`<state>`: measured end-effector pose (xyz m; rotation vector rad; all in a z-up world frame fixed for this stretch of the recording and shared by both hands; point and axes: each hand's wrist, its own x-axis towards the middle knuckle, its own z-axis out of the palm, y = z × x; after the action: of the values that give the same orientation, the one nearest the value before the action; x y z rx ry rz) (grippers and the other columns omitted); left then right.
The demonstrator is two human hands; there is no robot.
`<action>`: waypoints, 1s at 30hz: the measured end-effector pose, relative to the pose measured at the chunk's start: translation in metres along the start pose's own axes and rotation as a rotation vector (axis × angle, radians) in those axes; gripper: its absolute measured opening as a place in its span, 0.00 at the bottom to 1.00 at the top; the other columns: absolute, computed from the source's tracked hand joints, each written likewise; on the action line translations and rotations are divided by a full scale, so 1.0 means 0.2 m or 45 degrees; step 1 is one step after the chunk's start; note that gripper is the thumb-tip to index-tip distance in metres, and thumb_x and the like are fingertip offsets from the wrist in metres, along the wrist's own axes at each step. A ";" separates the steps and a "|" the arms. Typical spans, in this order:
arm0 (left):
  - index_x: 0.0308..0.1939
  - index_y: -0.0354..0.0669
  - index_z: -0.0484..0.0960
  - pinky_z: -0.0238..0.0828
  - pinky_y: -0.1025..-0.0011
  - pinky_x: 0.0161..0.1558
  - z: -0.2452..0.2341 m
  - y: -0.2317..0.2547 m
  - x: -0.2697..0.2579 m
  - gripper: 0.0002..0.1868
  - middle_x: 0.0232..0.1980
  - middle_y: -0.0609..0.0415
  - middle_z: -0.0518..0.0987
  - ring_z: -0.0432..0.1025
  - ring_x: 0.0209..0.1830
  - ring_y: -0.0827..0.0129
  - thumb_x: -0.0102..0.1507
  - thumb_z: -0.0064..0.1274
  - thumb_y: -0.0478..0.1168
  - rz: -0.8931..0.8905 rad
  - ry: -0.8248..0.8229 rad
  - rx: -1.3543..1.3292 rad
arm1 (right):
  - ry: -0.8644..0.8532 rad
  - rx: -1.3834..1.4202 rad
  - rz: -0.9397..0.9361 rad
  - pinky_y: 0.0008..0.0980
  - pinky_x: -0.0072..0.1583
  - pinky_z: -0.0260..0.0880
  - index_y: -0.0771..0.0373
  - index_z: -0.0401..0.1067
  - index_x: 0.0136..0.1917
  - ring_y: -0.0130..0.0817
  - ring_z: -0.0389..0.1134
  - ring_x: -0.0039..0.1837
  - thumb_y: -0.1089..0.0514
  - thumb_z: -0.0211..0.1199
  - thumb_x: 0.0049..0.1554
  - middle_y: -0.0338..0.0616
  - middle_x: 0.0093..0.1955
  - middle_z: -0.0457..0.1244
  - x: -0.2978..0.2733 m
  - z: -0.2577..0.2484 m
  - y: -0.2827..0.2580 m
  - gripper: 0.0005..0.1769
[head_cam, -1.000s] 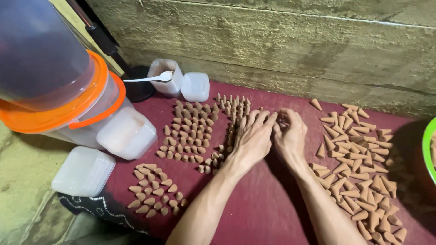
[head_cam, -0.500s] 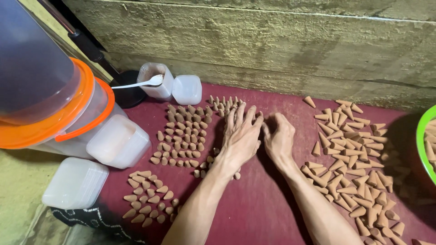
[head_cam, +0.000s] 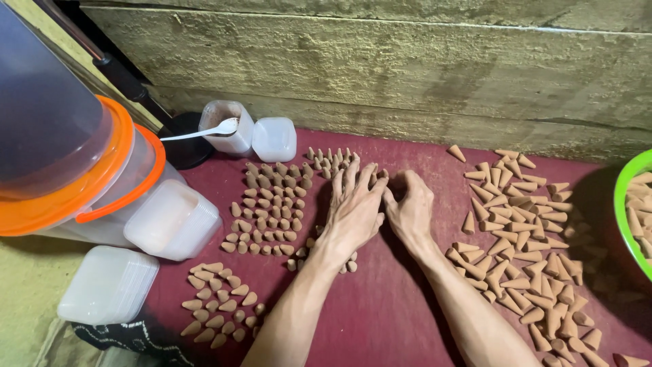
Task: Arrange incense cones into neat rows and grids on a work surface
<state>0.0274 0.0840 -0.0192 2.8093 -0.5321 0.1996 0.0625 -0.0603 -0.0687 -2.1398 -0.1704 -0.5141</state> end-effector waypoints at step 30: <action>0.59 0.53 0.77 0.65 0.55 0.65 0.19 0.33 0.13 0.21 0.55 0.56 0.76 0.71 0.62 0.59 0.61 0.51 0.42 0.032 0.277 -0.408 | -0.730 -0.818 0.448 0.51 0.54 0.76 0.46 0.81 0.47 0.50 0.76 0.54 0.41 0.73 0.47 0.39 0.44 0.75 0.23 -0.68 0.30 0.16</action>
<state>0.0289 0.0051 -0.0337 2.4347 -0.4990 0.3838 0.0819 -0.2080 -0.0249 -2.8212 0.0724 0.3117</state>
